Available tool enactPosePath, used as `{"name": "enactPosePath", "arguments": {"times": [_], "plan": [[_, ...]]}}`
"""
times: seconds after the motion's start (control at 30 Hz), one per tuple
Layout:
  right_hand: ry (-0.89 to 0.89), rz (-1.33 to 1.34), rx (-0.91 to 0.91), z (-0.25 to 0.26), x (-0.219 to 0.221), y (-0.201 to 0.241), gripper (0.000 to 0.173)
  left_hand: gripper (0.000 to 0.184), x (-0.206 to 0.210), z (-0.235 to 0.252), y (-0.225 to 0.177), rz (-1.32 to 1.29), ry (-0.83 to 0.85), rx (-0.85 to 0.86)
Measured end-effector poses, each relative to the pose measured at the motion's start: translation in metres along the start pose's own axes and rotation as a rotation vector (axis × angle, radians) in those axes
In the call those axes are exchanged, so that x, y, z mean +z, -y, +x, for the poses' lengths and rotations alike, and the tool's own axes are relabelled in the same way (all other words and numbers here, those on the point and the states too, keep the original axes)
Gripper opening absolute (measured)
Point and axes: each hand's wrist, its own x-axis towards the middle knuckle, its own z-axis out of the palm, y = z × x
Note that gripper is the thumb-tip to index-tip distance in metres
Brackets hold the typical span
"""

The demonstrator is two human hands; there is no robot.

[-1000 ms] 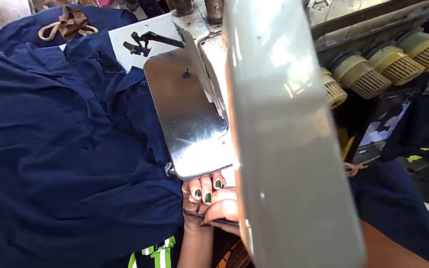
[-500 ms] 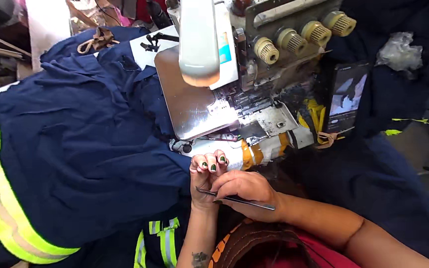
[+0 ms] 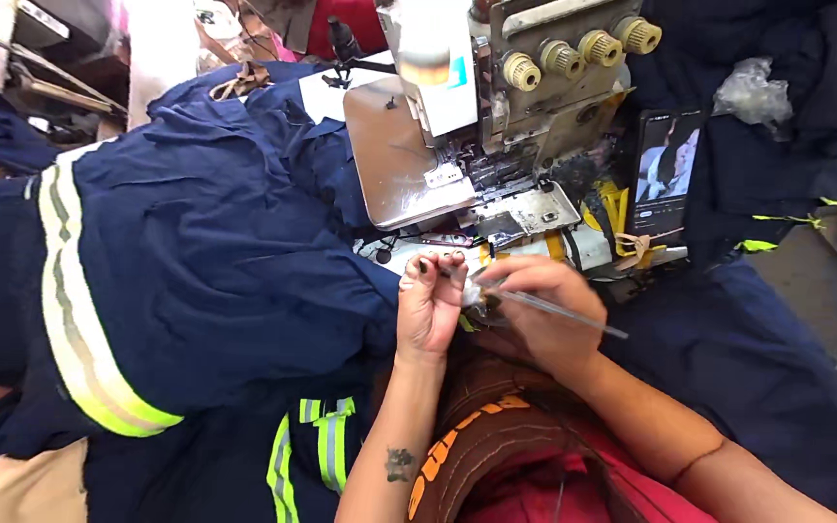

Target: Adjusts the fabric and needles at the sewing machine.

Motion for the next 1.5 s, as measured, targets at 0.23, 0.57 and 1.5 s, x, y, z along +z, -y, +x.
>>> {"name": "enactPosePath", "arguments": {"times": [0.23,0.57,1.5], "plan": [[-0.099,0.108,0.049,0.01,-0.007,0.002,0.025,0.007,0.009,-0.001,0.009,-0.041,0.081,-0.055],[-0.06,0.135,0.064,0.008,0.004,0.006,0.026,0.009,0.008,-0.002,0.007,-0.091,0.165,-0.058],[-0.183,-0.243,-0.127,0.078,-0.102,-0.018,0.021,0.026,-0.009,-0.007,-0.113,1.053,0.04,0.537]]}}
